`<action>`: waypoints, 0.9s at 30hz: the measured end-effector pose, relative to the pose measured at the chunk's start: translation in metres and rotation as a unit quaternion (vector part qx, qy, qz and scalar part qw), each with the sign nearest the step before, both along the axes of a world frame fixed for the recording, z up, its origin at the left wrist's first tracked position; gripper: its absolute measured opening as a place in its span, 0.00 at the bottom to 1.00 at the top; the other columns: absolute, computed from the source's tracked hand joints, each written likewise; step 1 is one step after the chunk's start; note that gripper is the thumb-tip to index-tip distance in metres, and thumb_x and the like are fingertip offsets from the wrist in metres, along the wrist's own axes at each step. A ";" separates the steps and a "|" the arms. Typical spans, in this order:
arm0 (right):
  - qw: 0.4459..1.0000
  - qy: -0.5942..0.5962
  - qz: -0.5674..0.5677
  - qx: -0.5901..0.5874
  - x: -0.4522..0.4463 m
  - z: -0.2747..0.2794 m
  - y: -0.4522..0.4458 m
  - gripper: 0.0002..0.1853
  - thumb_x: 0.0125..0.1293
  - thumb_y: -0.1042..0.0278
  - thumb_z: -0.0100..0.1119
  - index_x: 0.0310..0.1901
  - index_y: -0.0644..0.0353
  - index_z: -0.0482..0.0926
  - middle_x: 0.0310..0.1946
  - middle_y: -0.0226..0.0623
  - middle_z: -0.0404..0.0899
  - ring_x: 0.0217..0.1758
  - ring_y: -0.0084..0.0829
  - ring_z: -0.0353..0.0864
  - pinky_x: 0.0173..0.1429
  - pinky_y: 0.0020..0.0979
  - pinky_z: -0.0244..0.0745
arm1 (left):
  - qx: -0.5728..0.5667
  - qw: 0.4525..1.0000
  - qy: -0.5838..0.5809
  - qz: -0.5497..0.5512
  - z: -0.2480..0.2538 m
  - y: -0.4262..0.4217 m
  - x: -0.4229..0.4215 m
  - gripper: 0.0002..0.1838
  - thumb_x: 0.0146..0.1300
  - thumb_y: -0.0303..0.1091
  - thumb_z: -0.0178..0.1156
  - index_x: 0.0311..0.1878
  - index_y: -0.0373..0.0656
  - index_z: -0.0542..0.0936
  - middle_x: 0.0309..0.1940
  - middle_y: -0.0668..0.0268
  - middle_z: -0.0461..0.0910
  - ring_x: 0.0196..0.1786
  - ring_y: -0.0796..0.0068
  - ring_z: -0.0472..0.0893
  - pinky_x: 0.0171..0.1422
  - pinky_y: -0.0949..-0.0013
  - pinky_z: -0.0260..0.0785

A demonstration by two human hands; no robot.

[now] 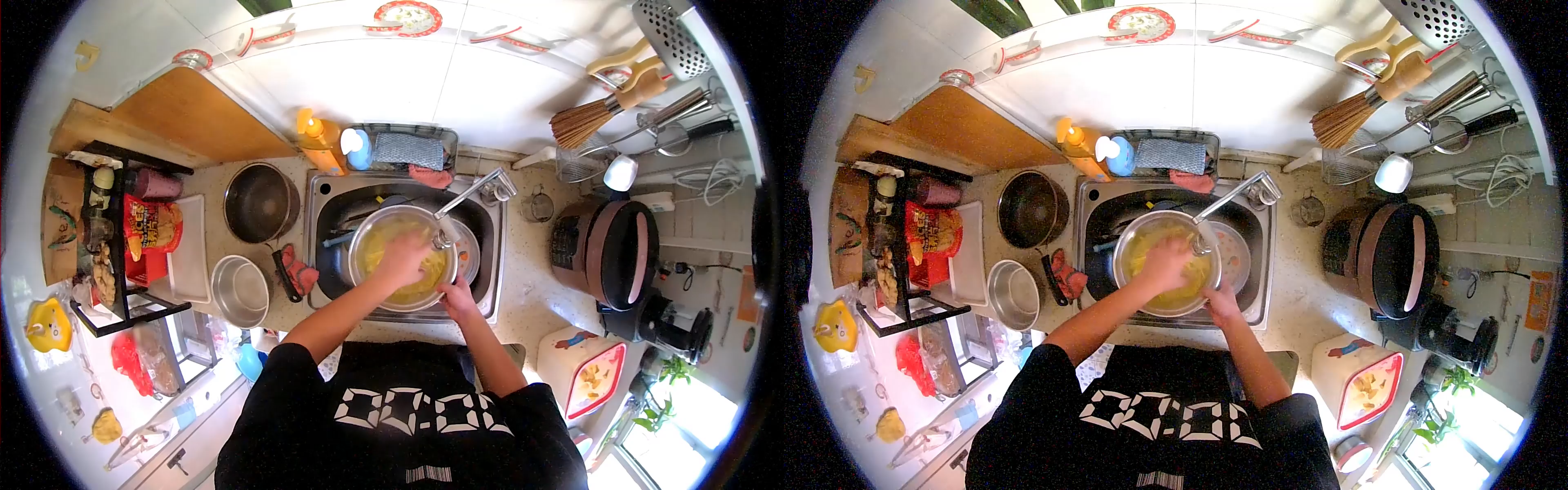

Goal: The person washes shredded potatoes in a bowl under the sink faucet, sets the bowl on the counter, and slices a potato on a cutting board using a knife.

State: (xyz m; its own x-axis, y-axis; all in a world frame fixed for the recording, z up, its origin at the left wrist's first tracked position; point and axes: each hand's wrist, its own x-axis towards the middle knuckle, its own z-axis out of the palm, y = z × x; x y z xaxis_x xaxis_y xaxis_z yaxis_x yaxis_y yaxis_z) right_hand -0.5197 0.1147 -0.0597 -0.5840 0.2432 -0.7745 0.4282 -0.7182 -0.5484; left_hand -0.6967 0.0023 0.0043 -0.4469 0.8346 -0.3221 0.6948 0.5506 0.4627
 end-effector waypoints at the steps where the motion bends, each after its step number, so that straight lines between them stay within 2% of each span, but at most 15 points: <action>1: 1.000 0.001 -0.006 -0.008 0.000 -0.001 -0.001 0.36 0.60 0.84 0.57 0.71 0.51 0.67 0.56 0.38 0.79 0.54 0.36 0.82 0.45 0.35 0.83 | 0.011 0.998 0.055 -0.017 0.012 0.001 0.006 0.34 0.49 0.42 0.74 0.63 0.53 0.80 0.68 0.51 0.72 0.72 0.45 0.68 0.71 0.35 0.63; 2: 1.000 0.001 -0.011 -0.016 -0.001 -0.003 -0.001 0.36 0.60 0.85 0.57 0.71 0.50 0.66 0.56 0.38 0.79 0.53 0.36 0.82 0.45 0.35 0.83 | 0.021 0.993 0.111 -0.034 0.018 0.002 0.011 0.33 0.50 0.42 0.73 0.63 0.52 0.80 0.68 0.51 0.72 0.73 0.45 0.68 0.73 0.35 0.62; 5: 1.000 -0.007 0.003 -0.019 0.000 -0.009 0.001 0.38 0.59 0.86 0.56 0.72 0.49 0.65 0.55 0.38 0.79 0.52 0.36 0.82 0.45 0.35 0.83 | 0.051 0.996 0.043 -0.052 -0.010 0.003 0.022 0.34 0.52 0.43 0.71 0.66 0.50 0.78 0.69 0.51 0.71 0.76 0.47 0.64 0.79 0.35 0.53; 8: 0.999 -0.001 -0.021 -0.031 -0.001 -0.006 0.001 0.39 0.59 0.87 0.55 0.73 0.49 0.63 0.55 0.38 0.78 0.51 0.36 0.82 0.44 0.35 0.83 | 0.067 0.994 0.044 -0.069 -0.052 -0.005 0.033 0.34 0.56 0.41 0.68 0.68 0.48 0.76 0.71 0.54 0.69 0.77 0.48 0.62 0.81 0.35 0.47; 11: 0.998 0.018 -0.044 -0.047 -0.001 -0.007 0.002 0.40 0.59 0.87 0.56 0.73 0.50 0.63 0.55 0.39 0.78 0.51 0.36 0.82 0.42 0.35 0.83 | 0.056 0.989 0.086 -0.102 -0.020 -0.012 0.035 0.33 0.60 0.39 0.65 0.70 0.46 0.74 0.71 0.57 0.71 0.77 0.50 0.63 0.82 0.35 0.45; 14: 0.995 0.027 -0.078 -0.055 -0.003 -0.001 0.002 0.40 0.58 0.87 0.56 0.74 0.52 0.62 0.57 0.40 0.78 0.51 0.37 0.82 0.43 0.36 0.84 | 0.143 0.985 0.050 -0.078 -0.008 -0.027 0.032 0.29 0.61 0.37 0.64 0.68 0.45 0.76 0.68 0.57 0.74 0.75 0.51 0.67 0.81 0.38 0.50; 15: 0.994 0.028 -0.093 -0.056 -0.005 0.002 0.002 0.41 0.58 0.87 0.57 0.74 0.52 0.62 0.57 0.41 0.78 0.52 0.37 0.83 0.44 0.36 0.84 | 0.151 0.987 0.020 -0.058 -0.012 -0.035 0.028 0.28 0.61 0.36 0.64 0.67 0.45 0.77 0.68 0.56 0.74 0.75 0.51 0.68 0.80 0.40 0.52; 18: 0.998 -0.002 -0.041 -0.050 0.000 -0.001 0.013 0.42 0.57 0.88 0.57 0.75 0.55 0.60 0.60 0.44 0.76 0.55 0.41 0.83 0.49 0.39 0.85 | 0.176 0.982 -0.055 0.029 -0.026 -0.067 0.012 0.26 0.61 0.34 0.65 0.65 0.45 0.79 0.67 0.55 0.75 0.73 0.50 0.69 0.78 0.46 0.59; 20: 0.997 0.002 -0.064 -0.047 -0.003 0.011 0.012 0.38 0.57 0.90 0.52 0.71 0.55 0.65 0.58 0.43 0.78 0.56 0.42 0.83 0.53 0.41 0.84 | 0.200 0.968 -0.089 0.119 -0.018 -0.086 0.001 0.25 0.60 0.32 0.67 0.63 0.45 0.80 0.67 0.55 0.75 0.72 0.49 0.70 0.77 0.51 0.63; 23: 0.995 0.014 -0.088 -0.042 -0.002 0.019 0.009 0.35 0.57 0.91 0.50 0.69 0.56 0.67 0.57 0.43 0.79 0.56 0.42 0.83 0.56 0.42 0.84 | 0.240 0.938 0.152 0.201 -0.003 -0.102 -0.010 0.30 0.61 0.32 0.68 0.68 0.46 0.75 0.66 0.56 0.76 0.70 0.50 0.73 0.72 0.54 0.69; 26: 0.994 0.026 -0.094 -0.044 0.003 0.016 0.007 0.39 0.57 0.89 0.51 0.73 0.59 0.62 0.61 0.46 0.76 0.58 0.44 0.82 0.56 0.43 0.84 | 0.292 0.901 0.087 0.309 -0.005 -0.104 -0.013 0.36 0.59 0.30 0.67 0.73 0.49 0.70 0.65 0.57 0.76 0.60 0.54 0.82 0.67 0.55 0.73; 27: 0.994 0.030 -0.092 -0.047 0.002 0.016 0.007 0.41 0.57 0.88 0.52 0.75 0.59 0.59 0.63 0.47 0.75 0.60 0.45 0.82 0.57 0.43 0.85 | 0.273 0.861 -0.150 0.402 -0.009 -0.108 -0.014 0.37 0.60 0.31 0.67 0.74 0.50 0.68 0.65 0.59 0.77 0.59 0.56 0.82 0.67 0.56 0.73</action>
